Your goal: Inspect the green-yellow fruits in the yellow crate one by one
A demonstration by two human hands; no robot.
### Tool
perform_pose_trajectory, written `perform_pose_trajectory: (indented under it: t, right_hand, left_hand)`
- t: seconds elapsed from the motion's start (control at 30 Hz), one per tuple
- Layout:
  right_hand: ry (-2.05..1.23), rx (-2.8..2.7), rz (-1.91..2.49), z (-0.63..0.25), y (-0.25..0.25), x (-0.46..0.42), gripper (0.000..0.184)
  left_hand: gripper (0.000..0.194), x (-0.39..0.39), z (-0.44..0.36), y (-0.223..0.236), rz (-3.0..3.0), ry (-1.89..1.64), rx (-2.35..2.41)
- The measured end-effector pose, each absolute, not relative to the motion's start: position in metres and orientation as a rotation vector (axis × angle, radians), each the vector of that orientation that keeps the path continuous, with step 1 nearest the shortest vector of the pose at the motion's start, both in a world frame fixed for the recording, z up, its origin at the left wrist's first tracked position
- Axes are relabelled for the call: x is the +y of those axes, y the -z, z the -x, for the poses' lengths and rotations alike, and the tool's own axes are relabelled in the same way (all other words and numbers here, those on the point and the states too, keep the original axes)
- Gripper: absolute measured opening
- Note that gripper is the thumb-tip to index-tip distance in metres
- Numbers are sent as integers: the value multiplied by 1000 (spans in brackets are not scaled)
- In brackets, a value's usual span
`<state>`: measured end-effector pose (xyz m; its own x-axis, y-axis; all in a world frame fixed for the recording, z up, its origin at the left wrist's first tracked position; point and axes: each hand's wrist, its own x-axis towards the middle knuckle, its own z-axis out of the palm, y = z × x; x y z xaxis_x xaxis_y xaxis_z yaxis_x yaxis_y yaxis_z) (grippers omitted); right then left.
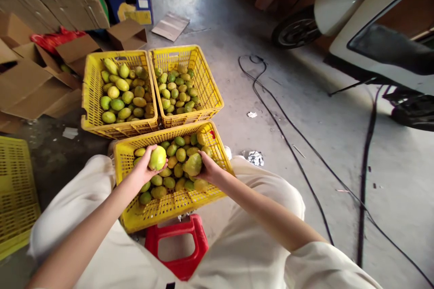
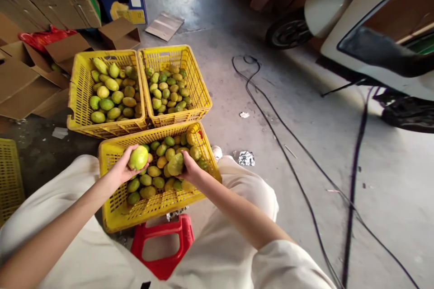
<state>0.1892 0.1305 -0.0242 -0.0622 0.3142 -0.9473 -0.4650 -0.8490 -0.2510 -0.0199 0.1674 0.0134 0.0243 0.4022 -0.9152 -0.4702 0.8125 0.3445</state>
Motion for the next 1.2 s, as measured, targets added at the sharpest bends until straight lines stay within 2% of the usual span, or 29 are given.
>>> perform_pose_trajectory:
  t: [0.13,0.23,0.4,0.6,0.77,1.03,1.2]
  right_hand:
    - [-1916,305,1630,-191,19,142,32]
    - [-1860,268,1371,-199,4,158,30]
    - [-1728,-101,828,-221,-27,174,37]
    - [-1709,-115,844,-228,-30,172,40]
    - [-1742,-52,881,-226,-23,170,42]
    - [-1778,-97,878,-230,-19,169,41]
    - [-1784,-68,898,-229,-20,169,45]
  left_hand:
    - [15,161,22,-4,73,-632,1468]
    - [13,157,23,1,43,-625,1468]
    - [12,158,23,-1,17,-622,1462]
    - [14,156,16,-10,125,-628,1472]
    - [24,159,19,-12,204,-703,1436]
    - [63,201,58,-48,-31,-1393,909]
    - [64,204,74,-64,-284,-1500,736]
